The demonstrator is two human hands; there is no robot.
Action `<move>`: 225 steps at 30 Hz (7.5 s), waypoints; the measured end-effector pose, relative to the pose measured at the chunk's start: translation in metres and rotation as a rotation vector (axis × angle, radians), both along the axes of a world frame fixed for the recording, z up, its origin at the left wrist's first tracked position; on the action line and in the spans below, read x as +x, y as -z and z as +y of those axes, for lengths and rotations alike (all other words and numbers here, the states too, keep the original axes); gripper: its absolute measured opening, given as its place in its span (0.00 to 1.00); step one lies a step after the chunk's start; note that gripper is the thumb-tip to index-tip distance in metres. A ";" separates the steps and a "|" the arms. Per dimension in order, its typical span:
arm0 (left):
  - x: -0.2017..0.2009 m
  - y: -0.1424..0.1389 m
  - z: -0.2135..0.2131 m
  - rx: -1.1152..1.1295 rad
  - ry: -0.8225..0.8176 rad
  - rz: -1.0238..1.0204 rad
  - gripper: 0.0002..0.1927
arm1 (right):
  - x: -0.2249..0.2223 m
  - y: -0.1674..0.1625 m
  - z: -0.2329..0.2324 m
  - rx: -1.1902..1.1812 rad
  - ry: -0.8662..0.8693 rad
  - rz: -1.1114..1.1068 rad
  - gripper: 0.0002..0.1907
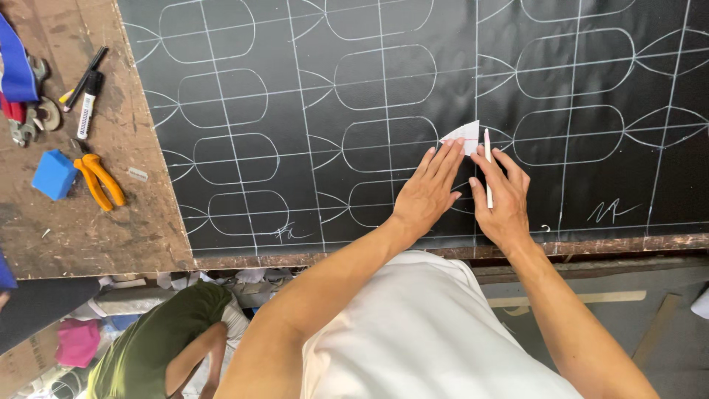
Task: The person holds a small triangular paper pattern on a large sheet of black material and traces around its edges with a white marker, repositioning the pattern repeatedly to mark outlines across the sheet. Near the end they pick up scissors and begin cutting the black material along a marked line.
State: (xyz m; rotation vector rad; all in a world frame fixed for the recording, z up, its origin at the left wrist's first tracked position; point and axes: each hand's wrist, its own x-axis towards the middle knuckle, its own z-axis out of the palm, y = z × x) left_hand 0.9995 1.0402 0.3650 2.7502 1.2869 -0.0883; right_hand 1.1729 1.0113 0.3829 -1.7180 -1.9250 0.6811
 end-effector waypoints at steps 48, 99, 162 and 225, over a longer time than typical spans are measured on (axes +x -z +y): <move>0.003 -0.006 0.006 -0.078 -0.081 -0.010 0.41 | -0.010 -0.001 0.008 -0.073 0.160 0.077 0.22; -0.009 -0.007 0.067 -0.058 -0.082 -0.103 0.42 | -0.012 -0.015 0.075 -0.066 0.098 0.068 0.20; 0.231 -0.049 0.043 0.039 0.015 0.229 0.40 | 0.210 -0.077 0.172 -0.422 -0.255 0.047 0.11; 0.170 -0.015 0.155 -0.734 -0.058 -0.394 0.14 | 0.152 -0.037 0.048 -0.100 0.179 0.411 0.09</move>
